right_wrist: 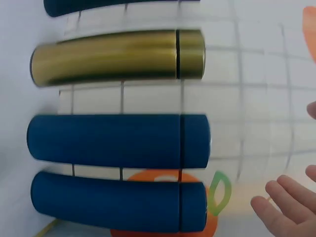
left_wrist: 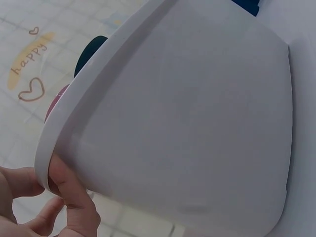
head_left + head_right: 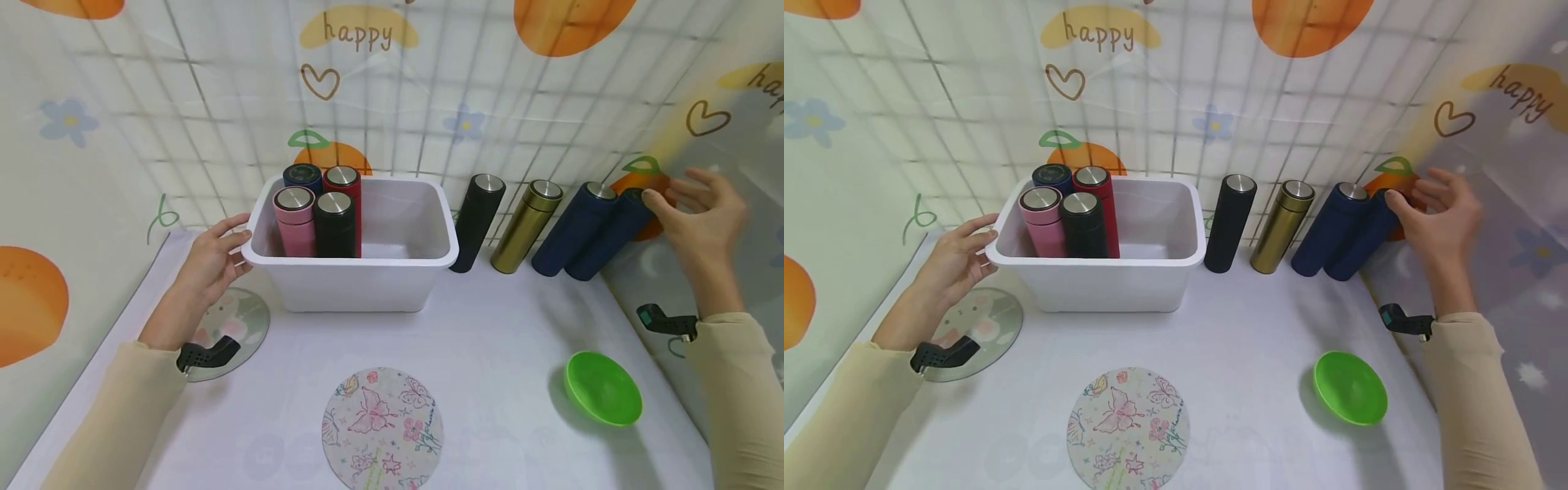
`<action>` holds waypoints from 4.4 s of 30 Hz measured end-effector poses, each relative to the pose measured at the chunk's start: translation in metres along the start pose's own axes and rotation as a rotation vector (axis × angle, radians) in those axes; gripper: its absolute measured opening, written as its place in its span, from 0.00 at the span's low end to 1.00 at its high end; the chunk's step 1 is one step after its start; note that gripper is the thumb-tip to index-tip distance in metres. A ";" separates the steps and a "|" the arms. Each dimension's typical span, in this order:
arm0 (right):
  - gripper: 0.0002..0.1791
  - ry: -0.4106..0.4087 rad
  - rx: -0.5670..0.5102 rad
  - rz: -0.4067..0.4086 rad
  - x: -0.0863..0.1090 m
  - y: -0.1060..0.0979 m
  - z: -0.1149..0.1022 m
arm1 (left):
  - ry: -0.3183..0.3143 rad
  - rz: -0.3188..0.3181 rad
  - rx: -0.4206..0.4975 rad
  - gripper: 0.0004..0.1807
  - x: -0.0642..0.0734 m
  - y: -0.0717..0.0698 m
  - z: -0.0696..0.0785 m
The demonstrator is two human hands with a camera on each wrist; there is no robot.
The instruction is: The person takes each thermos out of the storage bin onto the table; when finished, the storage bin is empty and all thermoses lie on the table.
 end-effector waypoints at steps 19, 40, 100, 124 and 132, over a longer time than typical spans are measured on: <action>0.30 -0.206 -0.132 -0.185 0.061 0.036 -0.042 | -0.026 0.003 -0.050 0.25 0.004 0.001 -0.005; 0.28 -0.469 -0.039 -0.337 0.104 0.097 -0.092 | -0.014 0.000 -0.081 0.26 0.002 -0.001 0.002; 0.33 -0.439 -0.242 -0.836 0.159 0.281 -0.179 | -0.018 0.009 -0.058 0.29 0.009 -0.002 -0.002; 0.43 -0.407 -0.092 -0.847 0.163 0.331 -0.189 | 0.005 -0.013 -0.017 0.20 0.009 -0.003 -0.002; 0.42 -0.393 -0.110 -0.810 0.163 0.338 -0.190 | 0.006 -0.019 -0.021 0.23 0.007 -0.001 -0.002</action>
Point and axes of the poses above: each hand's wrist, its own x-axis away from the middle knuckle, its own y-axis out of the palm, z = x × y, the point moved 5 cm from there along -x, towards the middle knuckle, and after that the axes turned 10 degrees about -z, right-handed, at the moved point
